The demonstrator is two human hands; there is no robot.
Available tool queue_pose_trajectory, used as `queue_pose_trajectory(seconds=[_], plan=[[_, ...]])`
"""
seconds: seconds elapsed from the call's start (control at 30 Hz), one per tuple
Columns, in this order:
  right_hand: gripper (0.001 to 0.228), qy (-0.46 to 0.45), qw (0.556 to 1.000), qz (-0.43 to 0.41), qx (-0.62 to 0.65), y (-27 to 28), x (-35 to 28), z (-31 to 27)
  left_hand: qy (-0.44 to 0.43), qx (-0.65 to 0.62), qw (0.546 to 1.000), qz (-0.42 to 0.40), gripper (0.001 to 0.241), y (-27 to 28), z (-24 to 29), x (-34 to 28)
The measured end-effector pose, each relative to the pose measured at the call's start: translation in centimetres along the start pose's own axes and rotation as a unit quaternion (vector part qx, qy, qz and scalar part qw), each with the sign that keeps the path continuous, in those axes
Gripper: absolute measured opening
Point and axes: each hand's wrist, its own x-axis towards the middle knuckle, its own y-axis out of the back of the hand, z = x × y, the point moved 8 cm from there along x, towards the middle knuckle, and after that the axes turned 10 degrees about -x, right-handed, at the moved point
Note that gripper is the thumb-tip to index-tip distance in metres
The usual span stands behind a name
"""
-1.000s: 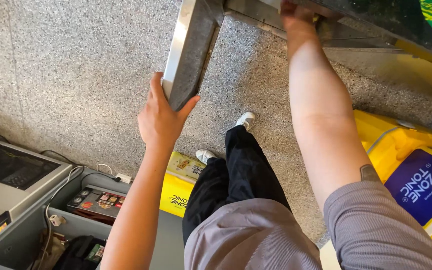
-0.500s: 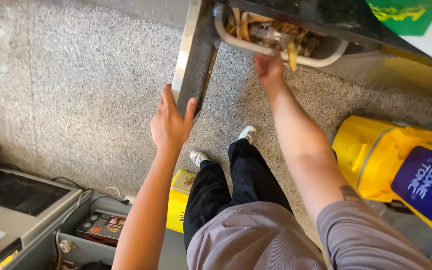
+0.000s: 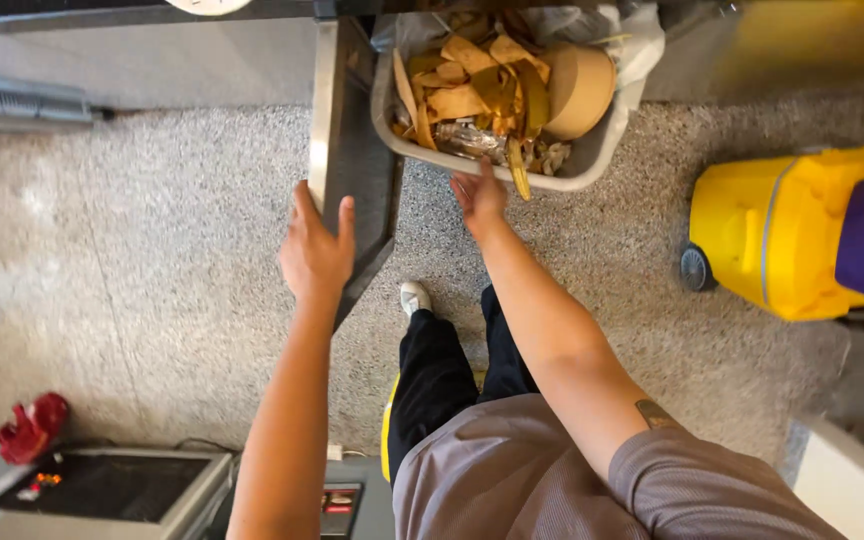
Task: Dispose of floor trash and wash a reusable bag and small items in a sink.
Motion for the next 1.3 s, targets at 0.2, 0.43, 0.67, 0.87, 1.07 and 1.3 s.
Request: queue_pose_trajectory(seconds=[0.2, 0.43, 0.67, 0.87, 1.07, 1.3], plan=[[0.041, 0.069, 0.995, 0.069, -0.027, 1.8, 2.0, 0.8, -0.057, 0.031, 0.997, -0.036, 0.061, 1.9, -4.0, 2.1], [0.039, 0.086, 0.993, 0.081, 0.013, 2.2, 3.2, 0.6, -0.092, 0.080, 0.991, -0.055, 0.062, 4.5, -8.2, 6.4], [0.034, 0.097, 0.983, 0.155, -0.007, 5.1, 1.2, -0.8, -0.146, 0.107, 0.982, -0.057, 0.066, 5.5, -10.2, 9.1], [0.034, 0.043, 0.981, 0.158, -0.100, 16.4, 0.4, 4.4, -0.149, 0.120, 0.980, -0.047, 0.069, 5.4, -10.4, 9.4], [0.025, -0.008, 0.991, 0.130, -0.038, 18.4, -4.2, 11.2, -0.142, 0.126, 0.980, -0.058, 0.070, 4.3, -10.6, 8.2], [0.025, 0.010, 0.995, 0.076, -0.058, 34.3, -0.9, 26.9, -0.191, 0.148, 0.970, -0.038, 0.068, 3.7, -12.2, 8.0]])
